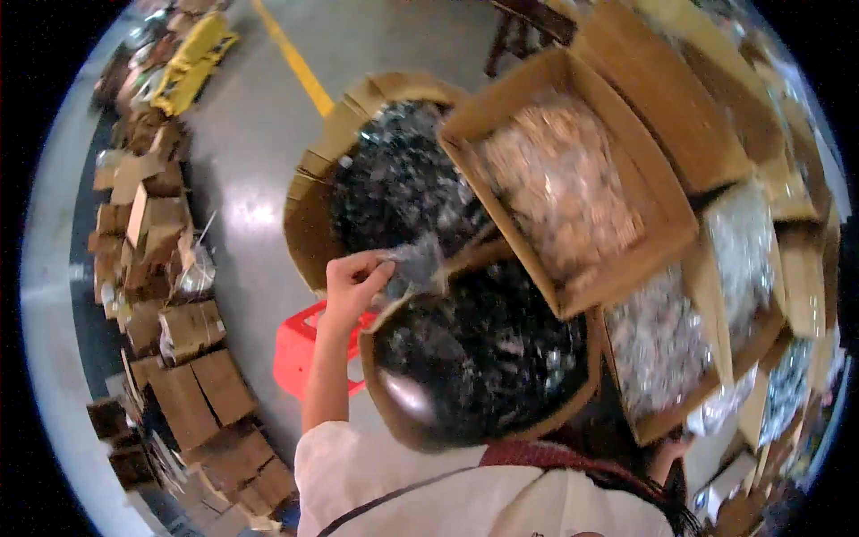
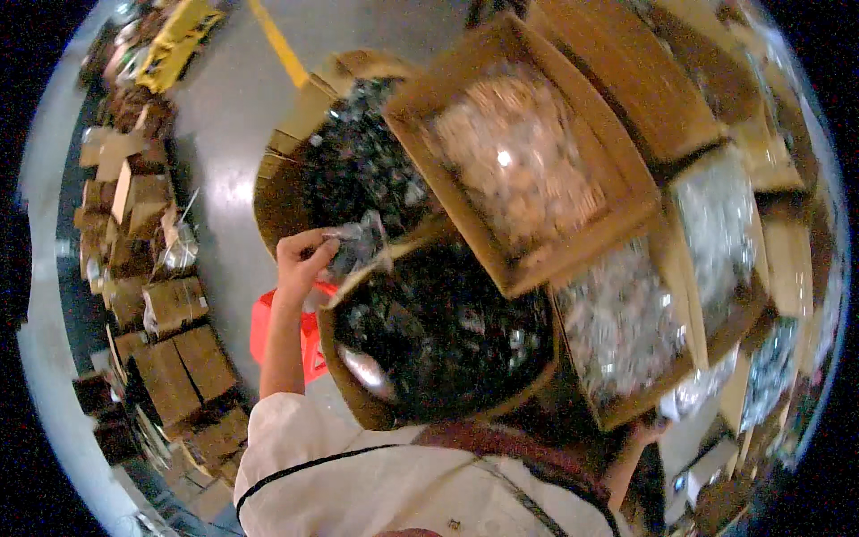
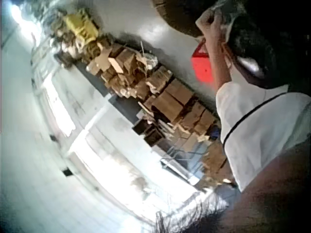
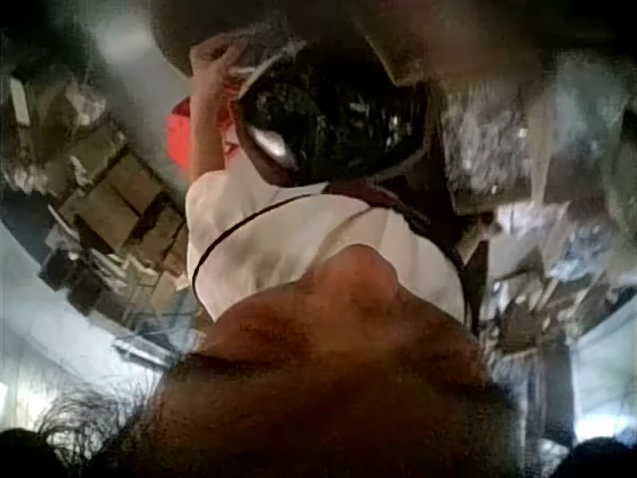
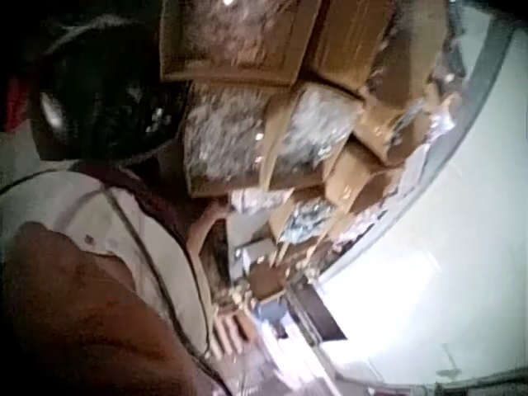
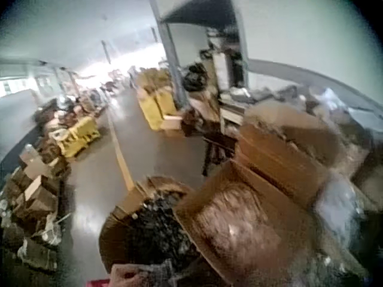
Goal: The person sorts various metal and plastic hardware parts from large boxes into smaller cardboard containers on a table. The person reaches into large floor-standing cartons to retrieve handfuls or small bags of components, moves them to the table, and organizes them into different open boxes, occasionally using a digital scale to weigh the items.
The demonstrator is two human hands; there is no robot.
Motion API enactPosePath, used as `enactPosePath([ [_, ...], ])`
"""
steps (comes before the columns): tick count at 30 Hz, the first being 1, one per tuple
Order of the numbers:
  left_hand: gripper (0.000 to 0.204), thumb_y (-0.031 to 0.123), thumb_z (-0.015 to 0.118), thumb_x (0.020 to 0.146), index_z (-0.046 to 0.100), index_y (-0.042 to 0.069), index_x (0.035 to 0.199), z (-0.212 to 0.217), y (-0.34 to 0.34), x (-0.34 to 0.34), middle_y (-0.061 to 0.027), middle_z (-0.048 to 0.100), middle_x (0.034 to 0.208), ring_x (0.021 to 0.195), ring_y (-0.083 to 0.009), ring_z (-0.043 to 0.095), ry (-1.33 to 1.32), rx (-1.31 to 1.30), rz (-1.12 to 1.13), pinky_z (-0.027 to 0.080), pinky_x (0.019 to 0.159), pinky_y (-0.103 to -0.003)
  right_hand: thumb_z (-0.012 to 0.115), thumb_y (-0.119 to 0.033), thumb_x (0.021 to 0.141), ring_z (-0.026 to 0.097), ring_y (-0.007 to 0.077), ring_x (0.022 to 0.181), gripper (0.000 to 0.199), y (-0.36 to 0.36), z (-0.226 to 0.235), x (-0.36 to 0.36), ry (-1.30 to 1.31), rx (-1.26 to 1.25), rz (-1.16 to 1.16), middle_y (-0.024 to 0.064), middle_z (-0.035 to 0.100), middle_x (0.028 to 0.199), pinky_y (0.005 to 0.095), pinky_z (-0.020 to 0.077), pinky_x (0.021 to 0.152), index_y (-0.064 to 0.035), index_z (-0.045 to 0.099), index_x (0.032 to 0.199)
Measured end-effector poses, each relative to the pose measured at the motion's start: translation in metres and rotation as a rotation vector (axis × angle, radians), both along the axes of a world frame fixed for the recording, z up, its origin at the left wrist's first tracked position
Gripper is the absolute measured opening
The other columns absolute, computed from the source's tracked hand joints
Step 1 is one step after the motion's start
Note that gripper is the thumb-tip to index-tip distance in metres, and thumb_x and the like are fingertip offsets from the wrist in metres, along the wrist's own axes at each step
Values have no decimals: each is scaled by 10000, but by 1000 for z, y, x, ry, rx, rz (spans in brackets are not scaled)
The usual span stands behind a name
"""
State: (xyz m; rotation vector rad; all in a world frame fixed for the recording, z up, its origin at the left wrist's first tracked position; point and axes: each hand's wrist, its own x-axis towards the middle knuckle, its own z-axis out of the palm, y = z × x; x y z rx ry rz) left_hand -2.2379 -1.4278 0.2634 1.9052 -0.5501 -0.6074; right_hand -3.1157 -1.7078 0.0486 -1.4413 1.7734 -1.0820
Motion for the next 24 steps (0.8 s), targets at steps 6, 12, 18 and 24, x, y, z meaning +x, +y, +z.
enactPosePath([
  [6,297,238,713,799,608,3,946,-58,-42,-125,-75,641,821,711,-146,601,502,141,-554,475,652,-280,462,-563,783,402,436,1230,821,3,34,77,-1051,372,-408,217,414,1356,591,307,1043,9,352,1363],
  [12,550,339,679,780,532,13,1198,-247,-69,-181,-229,644,1032,930,-341,647,-285,763,-1208,512,806,-428,578,-400,798,541,315,1093,586,28,100,135,-1172,560,-346,157,565,1210,474,429,955,-48,498,1260],
  [18,422,197,607,781,577,84,1186,-151,-71,-151,-193,663,1015,921,-375,625,-400,644,-1051,509,774,-431,573,-204,884,582,227,1006,366,82,137,105,-940,663,-290,78,606,1160,362,479,850,-61,555,1221],
  [24,419,14,749,657,666,50,1066,38,-74,-197,-24,658,1045,943,-127,597,314,391,-1106,488,860,-298,607,-173,855,584,217,994,351,163,204,33,-1121,453,-374,82,613,1121,349,481,868,-46,575,1180],
])
